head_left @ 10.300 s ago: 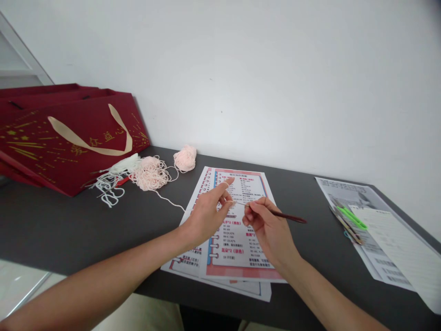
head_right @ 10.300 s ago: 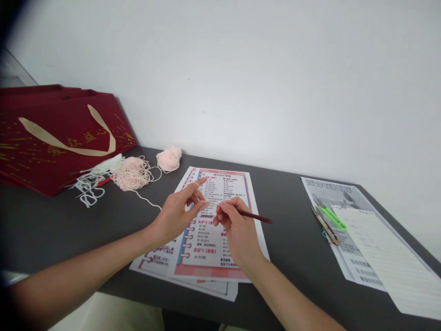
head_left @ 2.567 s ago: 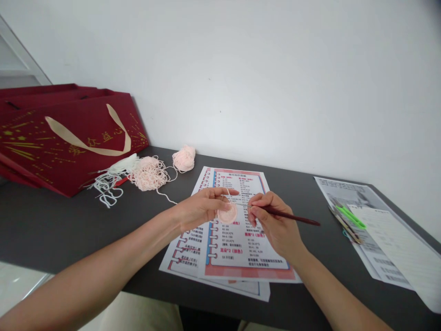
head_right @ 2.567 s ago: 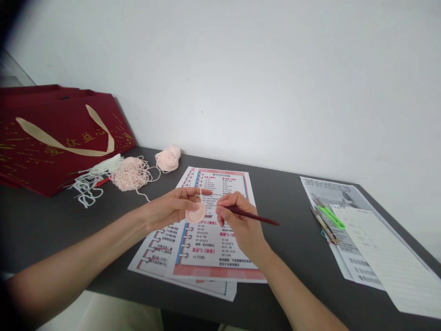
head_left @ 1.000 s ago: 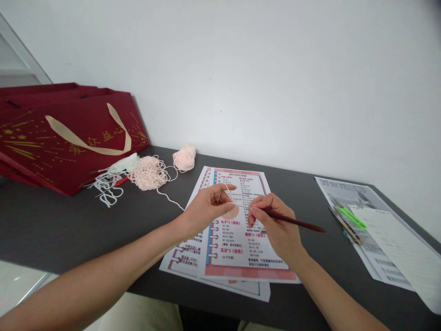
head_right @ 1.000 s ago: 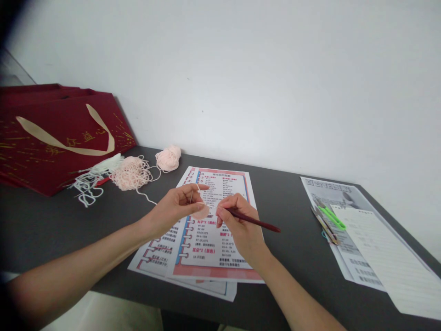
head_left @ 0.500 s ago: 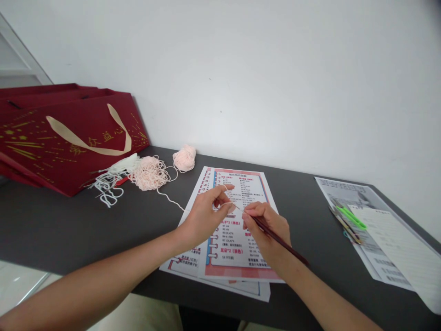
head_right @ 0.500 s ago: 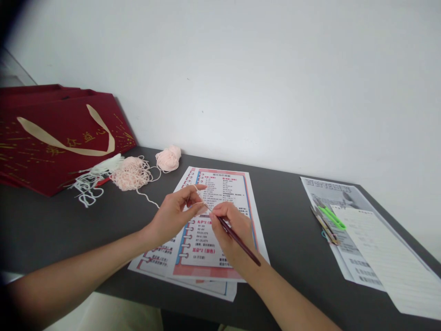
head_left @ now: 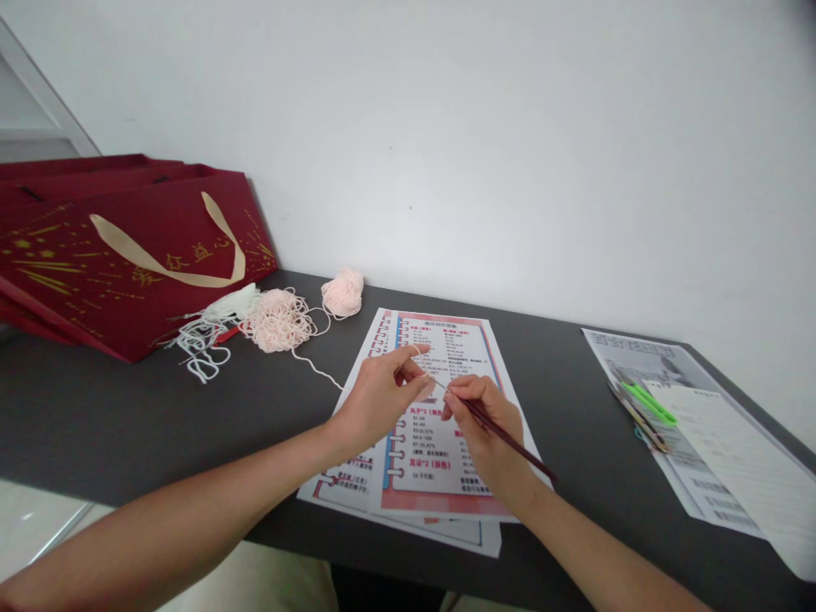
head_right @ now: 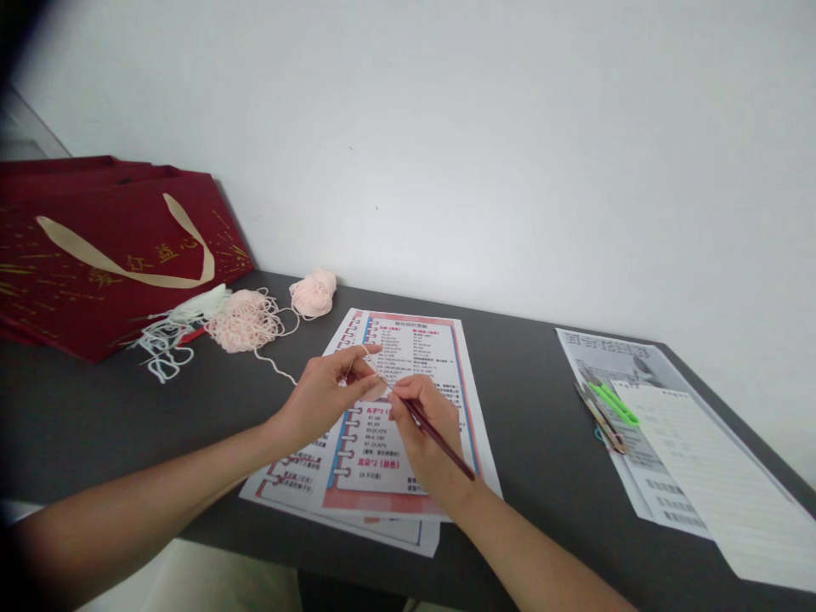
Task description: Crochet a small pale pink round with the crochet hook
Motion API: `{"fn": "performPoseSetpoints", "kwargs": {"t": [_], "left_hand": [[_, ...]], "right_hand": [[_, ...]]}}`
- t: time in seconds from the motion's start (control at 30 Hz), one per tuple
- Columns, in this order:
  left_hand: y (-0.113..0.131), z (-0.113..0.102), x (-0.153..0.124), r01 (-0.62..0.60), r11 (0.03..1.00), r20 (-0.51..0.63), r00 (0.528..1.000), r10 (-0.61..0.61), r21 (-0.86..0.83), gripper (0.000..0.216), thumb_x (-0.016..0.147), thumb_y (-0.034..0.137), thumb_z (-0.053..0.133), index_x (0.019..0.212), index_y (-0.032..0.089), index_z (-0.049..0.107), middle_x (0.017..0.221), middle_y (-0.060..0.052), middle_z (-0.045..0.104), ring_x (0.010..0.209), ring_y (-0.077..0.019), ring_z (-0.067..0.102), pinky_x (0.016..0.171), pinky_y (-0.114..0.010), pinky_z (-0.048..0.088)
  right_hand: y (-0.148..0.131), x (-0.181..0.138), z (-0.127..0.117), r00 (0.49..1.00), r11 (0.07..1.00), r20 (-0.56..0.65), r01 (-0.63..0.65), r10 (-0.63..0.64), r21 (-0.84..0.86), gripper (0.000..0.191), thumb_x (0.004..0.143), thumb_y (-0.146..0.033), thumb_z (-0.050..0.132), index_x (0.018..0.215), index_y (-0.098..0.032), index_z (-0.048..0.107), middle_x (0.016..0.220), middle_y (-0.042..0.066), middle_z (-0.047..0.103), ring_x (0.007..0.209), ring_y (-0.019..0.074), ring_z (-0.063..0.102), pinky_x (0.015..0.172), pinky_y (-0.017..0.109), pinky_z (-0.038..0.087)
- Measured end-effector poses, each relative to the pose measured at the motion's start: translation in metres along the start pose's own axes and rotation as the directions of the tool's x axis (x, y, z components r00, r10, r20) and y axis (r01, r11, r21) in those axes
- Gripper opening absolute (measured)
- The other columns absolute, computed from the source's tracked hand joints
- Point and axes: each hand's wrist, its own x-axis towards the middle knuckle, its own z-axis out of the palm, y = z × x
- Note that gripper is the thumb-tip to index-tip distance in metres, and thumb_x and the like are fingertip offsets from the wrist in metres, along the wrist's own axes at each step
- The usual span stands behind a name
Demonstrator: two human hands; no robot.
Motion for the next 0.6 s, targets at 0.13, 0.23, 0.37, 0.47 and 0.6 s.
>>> {"fn": "performPoseSetpoints", "kwargs": {"t": [0.13,0.23,0.37,0.47,0.6], "left_hand": [[-0.0015,-0.0007,0.0007,-0.004,1.0,0.013,1.0,0.004,0.019,0.033,0.077,0.017,0.059,0.11,0.015,0.063,0.063,0.004,0.063,0.059,-0.0109,0.055,0.061,-0.023,0.043],[0.0002,-0.0011,0.0003,-0.006,0.999,0.047,0.999,0.004,0.044,0.033,0.077,0.02,0.06,0.11,0.016,0.063,0.061,0.004,0.063,0.057,-0.0112,0.054,0.059,-0.024,0.042],[0.0037,-0.0006,-0.0028,-0.056,0.995,0.066,0.997,0.05,0.084,0.034,0.079,0.02,0.06,0.112,0.019,0.062,0.067,0.003,0.065,0.063,-0.0123,0.055,0.067,-0.027,0.042],[0.0039,-0.0001,-0.0037,-0.089,0.994,0.041,0.995,0.087,0.057,0.034,0.079,0.019,0.06,0.113,0.02,0.061,0.069,0.002,0.065,0.064,-0.0126,0.054,0.068,-0.027,0.042],[0.0014,0.0002,-0.001,-0.044,0.993,0.06,0.997,0.051,-0.108,0.036,0.077,0.02,0.062,0.113,0.019,0.06,0.066,0.003,0.062,0.064,-0.0123,0.054,0.067,-0.027,0.042]], "right_hand": [[0.0016,-0.0036,0.0001,0.965,0.967,0.15,0.231,-0.215,-0.104,0.014,0.088,-0.008,0.047,0.089,-0.022,0.05,0.09,0.005,0.057,0.079,0.0164,0.057,0.069,0.03,0.049],[0.0025,-0.002,-0.0015,0.961,0.971,0.197,0.216,-0.193,-0.101,0.014,0.089,-0.008,0.046,0.088,-0.022,0.05,0.09,0.005,0.057,0.08,0.0161,0.057,0.07,0.029,0.048],[0.0047,0.0031,-0.0028,0.989,0.995,0.113,0.094,-0.091,-0.024,0.012,0.088,-0.01,0.051,0.088,-0.023,0.05,0.09,0.002,0.059,0.078,0.0133,0.059,0.069,0.025,0.048],[0.0065,0.0046,-0.0031,0.979,0.984,0.104,0.178,-0.175,-0.018,0.015,0.087,-0.009,0.05,0.09,-0.023,0.05,0.09,0.002,0.058,0.078,0.0132,0.059,0.068,0.025,0.049],[0.0094,0.0049,-0.0057,0.926,0.936,0.188,0.345,-0.328,-0.066,0.018,0.087,-0.005,0.046,0.092,-0.022,0.05,0.091,0.005,0.057,0.08,0.0171,0.057,0.067,0.031,0.05]]}}
